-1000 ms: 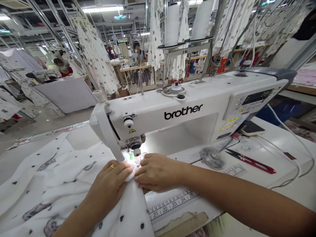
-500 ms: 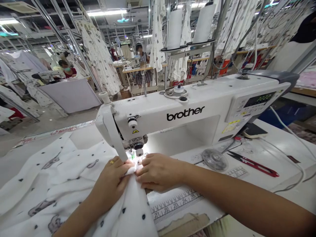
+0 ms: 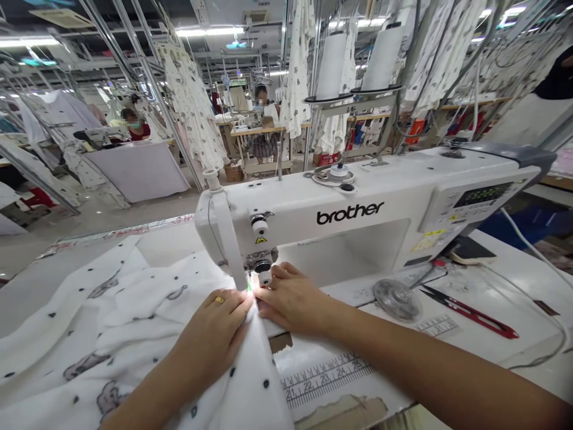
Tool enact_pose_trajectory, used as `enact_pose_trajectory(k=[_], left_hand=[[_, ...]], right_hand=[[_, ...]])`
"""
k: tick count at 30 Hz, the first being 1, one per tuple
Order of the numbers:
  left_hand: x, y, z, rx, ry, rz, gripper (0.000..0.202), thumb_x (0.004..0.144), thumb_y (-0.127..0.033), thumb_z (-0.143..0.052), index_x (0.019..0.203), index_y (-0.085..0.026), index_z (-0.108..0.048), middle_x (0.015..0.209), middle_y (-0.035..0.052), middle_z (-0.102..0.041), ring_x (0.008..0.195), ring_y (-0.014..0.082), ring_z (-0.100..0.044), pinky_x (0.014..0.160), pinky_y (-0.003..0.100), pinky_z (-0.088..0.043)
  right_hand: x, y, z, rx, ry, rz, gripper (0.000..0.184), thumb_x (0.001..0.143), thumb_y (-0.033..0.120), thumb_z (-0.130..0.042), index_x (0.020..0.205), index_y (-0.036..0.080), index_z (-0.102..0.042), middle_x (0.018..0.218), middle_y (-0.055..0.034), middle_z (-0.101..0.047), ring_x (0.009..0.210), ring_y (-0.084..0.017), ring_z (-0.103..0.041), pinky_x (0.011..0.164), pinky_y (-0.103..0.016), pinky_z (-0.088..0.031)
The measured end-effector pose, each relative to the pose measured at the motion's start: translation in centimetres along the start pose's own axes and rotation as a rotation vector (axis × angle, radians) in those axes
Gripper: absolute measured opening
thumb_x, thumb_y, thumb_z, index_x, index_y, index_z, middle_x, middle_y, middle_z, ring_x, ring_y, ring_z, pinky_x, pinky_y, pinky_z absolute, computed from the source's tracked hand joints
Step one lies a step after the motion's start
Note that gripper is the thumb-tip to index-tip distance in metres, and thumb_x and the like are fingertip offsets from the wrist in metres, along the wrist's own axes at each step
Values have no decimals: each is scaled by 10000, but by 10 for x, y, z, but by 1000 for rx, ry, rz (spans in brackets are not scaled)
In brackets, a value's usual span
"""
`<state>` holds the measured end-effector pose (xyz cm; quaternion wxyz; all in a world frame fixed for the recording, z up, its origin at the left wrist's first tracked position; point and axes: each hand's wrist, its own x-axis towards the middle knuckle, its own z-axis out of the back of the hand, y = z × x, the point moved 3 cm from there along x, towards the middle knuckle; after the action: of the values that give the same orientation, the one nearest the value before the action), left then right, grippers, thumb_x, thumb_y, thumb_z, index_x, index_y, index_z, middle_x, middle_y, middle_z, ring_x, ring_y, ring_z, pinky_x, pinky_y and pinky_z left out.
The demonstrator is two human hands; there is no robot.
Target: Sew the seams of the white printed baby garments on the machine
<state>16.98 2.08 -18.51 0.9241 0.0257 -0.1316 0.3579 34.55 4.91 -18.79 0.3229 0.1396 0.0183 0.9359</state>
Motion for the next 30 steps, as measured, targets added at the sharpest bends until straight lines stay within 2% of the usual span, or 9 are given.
enact_pose_trajectory(k=[6, 11, 15, 18, 22, 24, 26, 28, 30], left_hand=[[3, 10, -6, 29, -1, 45, 309, 911, -147, -456, 1181, -182, -602, 1137, 90, -676, 1096, 284, -614, 945, 487, -495], [2, 14, -6, -28, 4, 82, 313, 906, -155, -463, 1180, -198, -609, 1180, 83, -662, 1136, 273, -596, 997, 485, -463], [1, 21, -2, -81, 82, 78, 311, 954, -238, -454, 1231, -226, -596, 1220, 74, -658, 1172, 255, -587, 1036, 474, -443], [-15, 19, 10, -73, 140, 100, 430, 989, -357, -434, 1408, -265, -452, 1394, 65, -570, 1309, 266, -503, 1121, 525, -359], [-62, -7, 30, 10, -1, 217, 611, 979, -419, -428, 1537, -298, -212, 1544, 78, -389, 1399, 284, -398, 1109, 517, -389], [-88, -24, 28, 39, -84, 246, 651, 952, -439, -460, 1538, -294, -218, 1532, 91, -401, 1351, 288, -463, 1025, 464, -486], [-105, -36, 17, 69, -111, 261, 671, 935, -439, -481, 1535, -280, -227, 1497, 113, -443, 1316, 306, -498, 964, 472, -525], [-111, -40, 1, 90, -105, 303, 627, 943, -408, -462, 1519, -270, -256, 1482, 130, -455, 1354, 330, -450, 995, 553, -479], [-105, -33, -12, 74, -61, 363, 543, 957, -370, -424, 1479, -255, -327, 1486, 140, -441, 1410, 345, -364, 1045, 639, -386]], right_hand=[[0, -4, -1, 17, -36, -14, 300, 962, 447, -555, 1097, 186, -611, 1059, -85, -607, 1040, -226, -466, 981, -379, -336], [4, -11, 1, 35, -96, 15, 160, 959, 333, -573, 971, 195, -655, 964, -62, -640, 981, -212, -509, 941, -364, -364], [4, -9, 12, 44, -129, -27, 173, 955, 299, -591, 1015, 169, -689, 932, -79, -675, 960, -221, -553, 919, -376, -392], [-20, 13, 29, 94, -177, -39, 198, 980, 298, -555, 1023, 160, -690, 926, -70, -699, 876, -190, -594, 810, -324, -437], [-97, 65, 41, 216, -516, 68, 184, 986, 249, -505, 1019, 140, -648, 790, -53, -691, 680, -166, -580, 616, -302, -410], [-140, 90, 28, 151, -616, 128, 253, 1014, 270, -430, 964, 126, -631, 713, -64, -679, 589, -166, -555, 544, -308, -379], [-169, 104, 2, 118, -509, 45, 293, 1034, 279, -394, 940, 143, -636, 668, -47, -680, 565, -152, -578, 558, -295, -421], [-182, 110, -24, 113, -442, -104, 310, 1018, 384, -449, 1052, 144, -642, 800, -78, -730, 696, -174, -661, 662, -284, -492], [-180, 115, -44, 234, -468, -215, 471, 982, 547, -449, 1082, 132, -648, 880, -110, -735, 776, -198, -681, 695, -272, -508]])
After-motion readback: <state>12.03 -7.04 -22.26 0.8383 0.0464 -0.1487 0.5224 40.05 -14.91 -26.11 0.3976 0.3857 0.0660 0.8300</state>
